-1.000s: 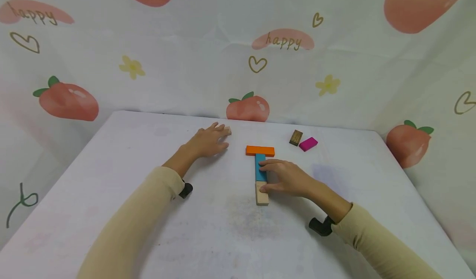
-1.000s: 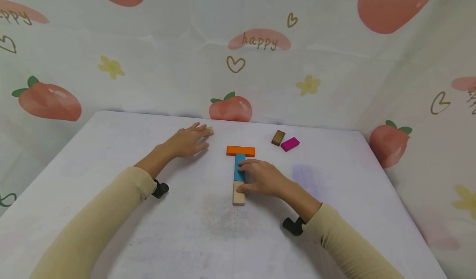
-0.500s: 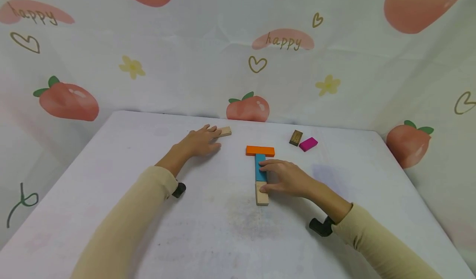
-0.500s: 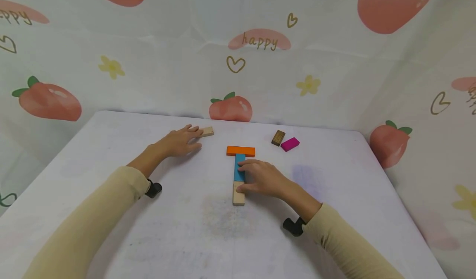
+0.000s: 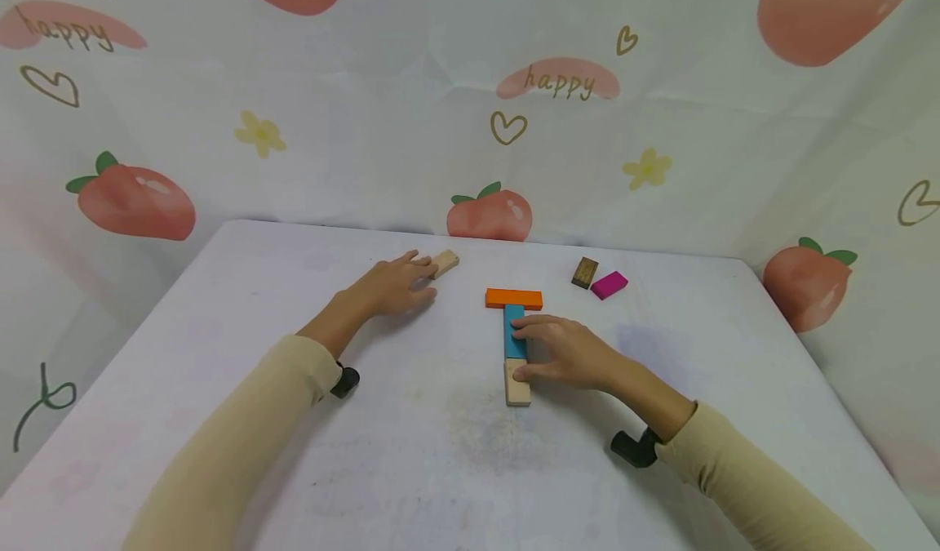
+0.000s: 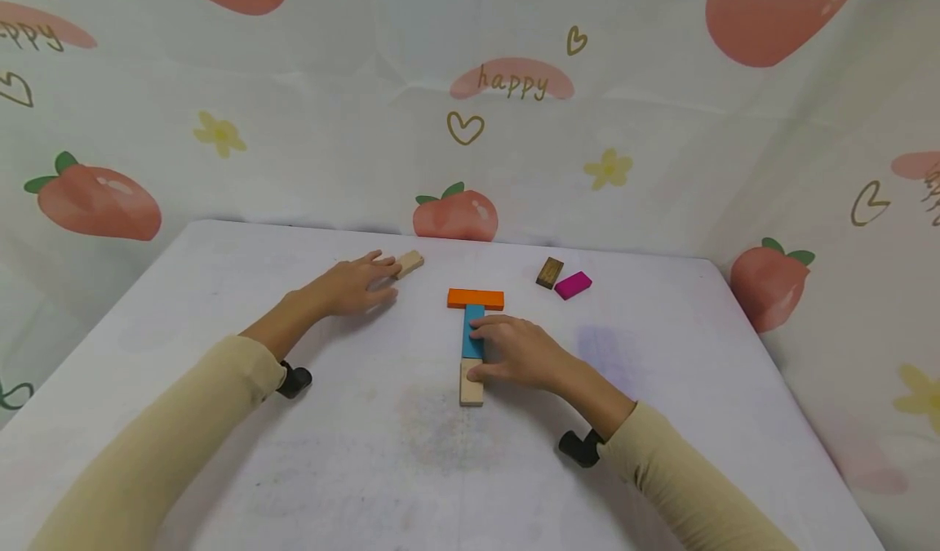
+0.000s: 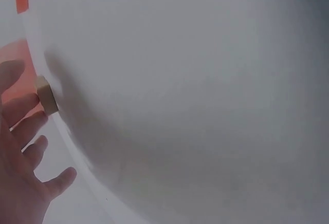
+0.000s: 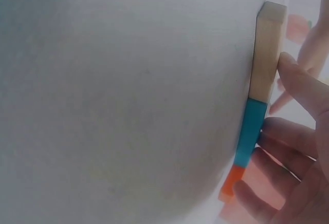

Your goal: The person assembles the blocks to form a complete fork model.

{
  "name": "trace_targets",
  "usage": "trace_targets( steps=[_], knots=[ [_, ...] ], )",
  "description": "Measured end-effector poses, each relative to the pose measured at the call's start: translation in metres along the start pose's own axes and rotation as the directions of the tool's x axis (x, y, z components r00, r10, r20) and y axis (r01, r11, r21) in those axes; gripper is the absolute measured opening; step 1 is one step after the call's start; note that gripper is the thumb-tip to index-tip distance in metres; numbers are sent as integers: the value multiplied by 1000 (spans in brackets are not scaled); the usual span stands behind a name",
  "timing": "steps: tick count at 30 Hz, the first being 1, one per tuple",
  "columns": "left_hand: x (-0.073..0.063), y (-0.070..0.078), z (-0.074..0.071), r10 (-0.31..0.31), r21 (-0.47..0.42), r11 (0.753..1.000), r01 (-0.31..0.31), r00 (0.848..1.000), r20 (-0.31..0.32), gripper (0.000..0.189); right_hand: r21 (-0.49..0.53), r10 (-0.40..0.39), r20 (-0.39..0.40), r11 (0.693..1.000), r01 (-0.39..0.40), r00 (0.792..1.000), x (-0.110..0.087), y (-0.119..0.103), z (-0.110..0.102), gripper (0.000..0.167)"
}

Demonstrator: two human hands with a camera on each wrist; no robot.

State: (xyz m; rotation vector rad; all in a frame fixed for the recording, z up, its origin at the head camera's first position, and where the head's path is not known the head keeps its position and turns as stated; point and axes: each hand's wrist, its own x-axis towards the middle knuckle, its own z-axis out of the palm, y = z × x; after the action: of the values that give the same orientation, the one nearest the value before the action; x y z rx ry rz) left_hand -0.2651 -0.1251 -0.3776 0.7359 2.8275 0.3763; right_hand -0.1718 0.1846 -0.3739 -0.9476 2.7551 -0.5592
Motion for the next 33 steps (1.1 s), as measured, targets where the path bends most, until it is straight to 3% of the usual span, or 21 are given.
trace_targets(
  steps=[11, 33],
  knots=[
    [1, 13, 3, 60, 35, 998, -60, 998, 9, 54, -5, -12, -6, 1000, 12, 1000, -1, 0, -1, 59],
    [13, 30, 8, 5, 13, 1000, -5, 998, 63, 65, 1, -23, -11, 1000, 23, 1000, 0, 2, 0, 58]
  ],
)
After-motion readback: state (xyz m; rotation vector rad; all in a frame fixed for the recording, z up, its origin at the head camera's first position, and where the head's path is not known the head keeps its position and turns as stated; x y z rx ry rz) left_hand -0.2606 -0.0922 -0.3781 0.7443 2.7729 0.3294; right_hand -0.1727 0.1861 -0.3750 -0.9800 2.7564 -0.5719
